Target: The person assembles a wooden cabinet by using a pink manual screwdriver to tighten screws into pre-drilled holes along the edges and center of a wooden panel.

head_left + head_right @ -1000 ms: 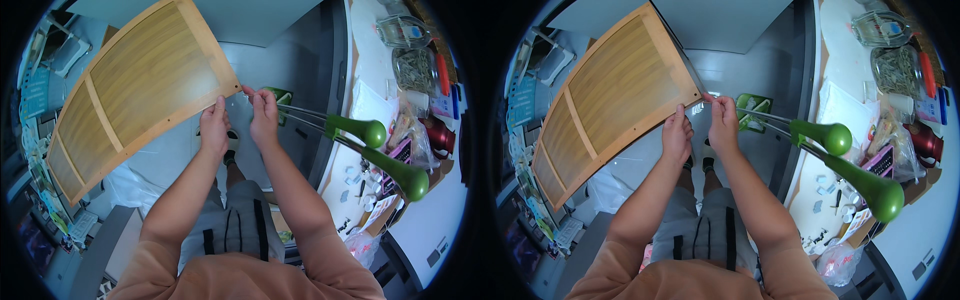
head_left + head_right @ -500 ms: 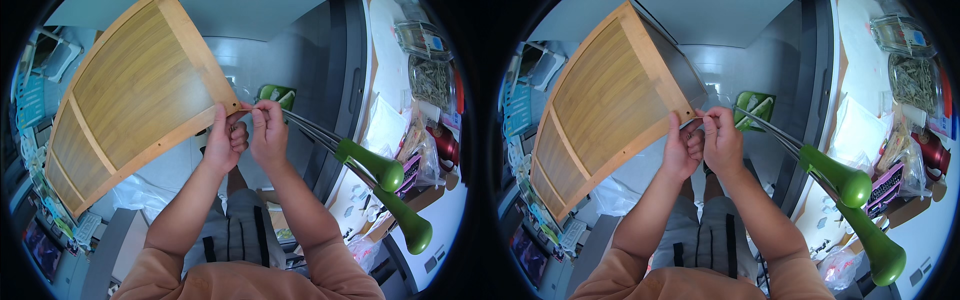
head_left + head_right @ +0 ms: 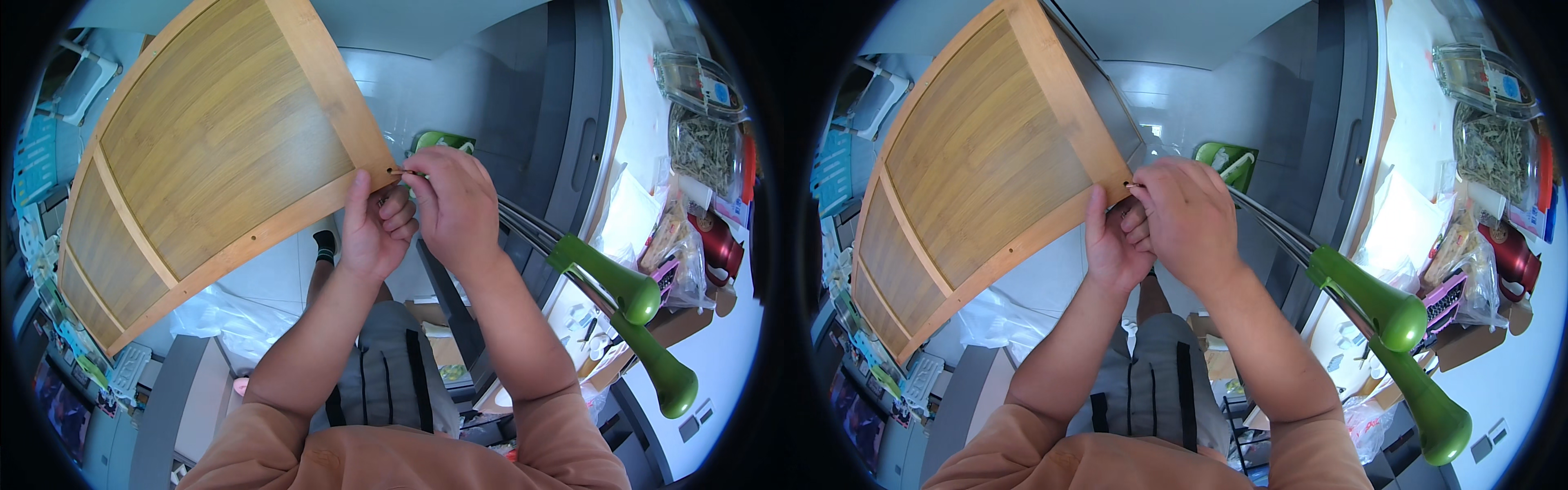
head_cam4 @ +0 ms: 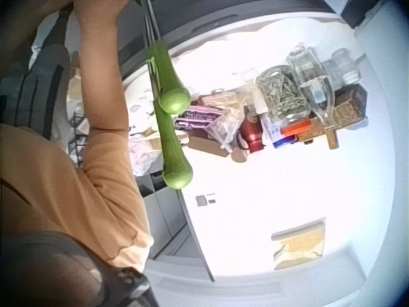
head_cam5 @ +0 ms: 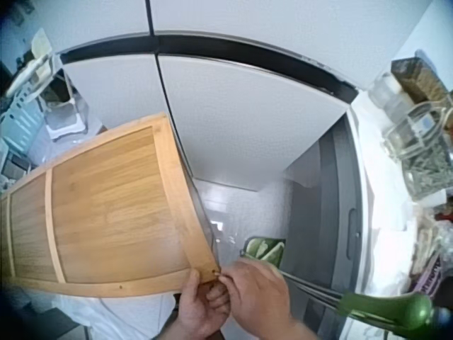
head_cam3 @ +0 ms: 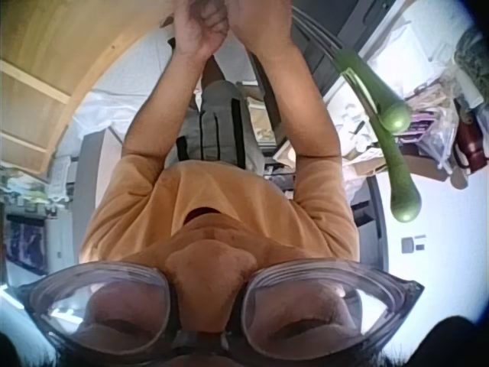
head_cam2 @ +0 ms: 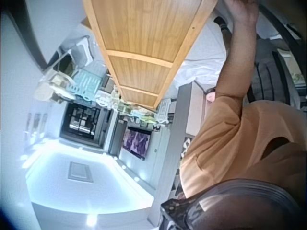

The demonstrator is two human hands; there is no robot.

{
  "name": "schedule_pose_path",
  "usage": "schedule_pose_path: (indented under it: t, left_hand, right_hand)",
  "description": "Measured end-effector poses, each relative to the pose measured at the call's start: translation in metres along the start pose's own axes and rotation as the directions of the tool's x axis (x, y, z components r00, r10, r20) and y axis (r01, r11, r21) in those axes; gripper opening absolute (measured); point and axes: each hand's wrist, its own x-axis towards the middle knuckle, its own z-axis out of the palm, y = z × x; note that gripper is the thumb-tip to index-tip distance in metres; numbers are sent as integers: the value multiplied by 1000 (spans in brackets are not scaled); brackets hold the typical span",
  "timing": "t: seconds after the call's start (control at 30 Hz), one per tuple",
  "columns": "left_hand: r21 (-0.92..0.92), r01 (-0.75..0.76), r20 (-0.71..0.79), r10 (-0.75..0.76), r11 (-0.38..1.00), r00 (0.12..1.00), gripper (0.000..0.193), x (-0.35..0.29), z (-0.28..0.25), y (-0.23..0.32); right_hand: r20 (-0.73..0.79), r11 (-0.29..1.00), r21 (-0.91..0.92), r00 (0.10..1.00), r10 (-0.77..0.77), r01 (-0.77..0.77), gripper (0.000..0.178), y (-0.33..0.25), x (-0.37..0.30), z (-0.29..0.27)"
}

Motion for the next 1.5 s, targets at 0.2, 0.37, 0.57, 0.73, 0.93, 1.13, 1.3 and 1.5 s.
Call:
schedule_pose_path:
  t: [0.2, 0.37, 0.57, 0.73, 0.93, 1.13, 1.3, 1.5]
  left_hand:
    - [-17, -1, 49, 2, 1000, 999, 38, 1, -3, 0]
    - [16, 1, -15, -1, 1000, 1000, 35, 1, 2, -2]
    - [-41, -12, 69, 14, 999, 998, 28, 4, -2, -1]
    - [-39, -9, 76, 12, 999, 997, 28, 6, 4, -1]
    - [-52, -1, 65, 4, 999, 998, 27, 11, -2, -2]
    - [-42, 4, 95, 0, 999, 996, 26, 12, -4, -3]
    - [-43, 18, 46, -16, 999, 999, 29, 13, -3, -1]
    - [-30, 17, 57, -15, 999, 998, 29, 12, -1, 0]
  right_hand:
    - [164, 963, -159, 967, -193, 219, 21, -1, 10, -5]
    - [292, 904, -236, 913, -284, 357, 22, -10, 18, -9]
    - [461, 834, -238, 814, -353, 497, 24, -15, 31, -13]
    - [555, 766, -304, 759, -341, 566, 22, -14, 34, -16]
    - [581, 719, -315, 725, -370, 620, 18, -17, 39, -19]
    - [634, 635, -296, 644, -428, 714, 15, -13, 44, -18]
    - [654, 563, -319, 607, -451, 762, 15, -11, 43, -15]
    - [635, 543, -355, 623, -457, 761, 14, -7, 39, -10]
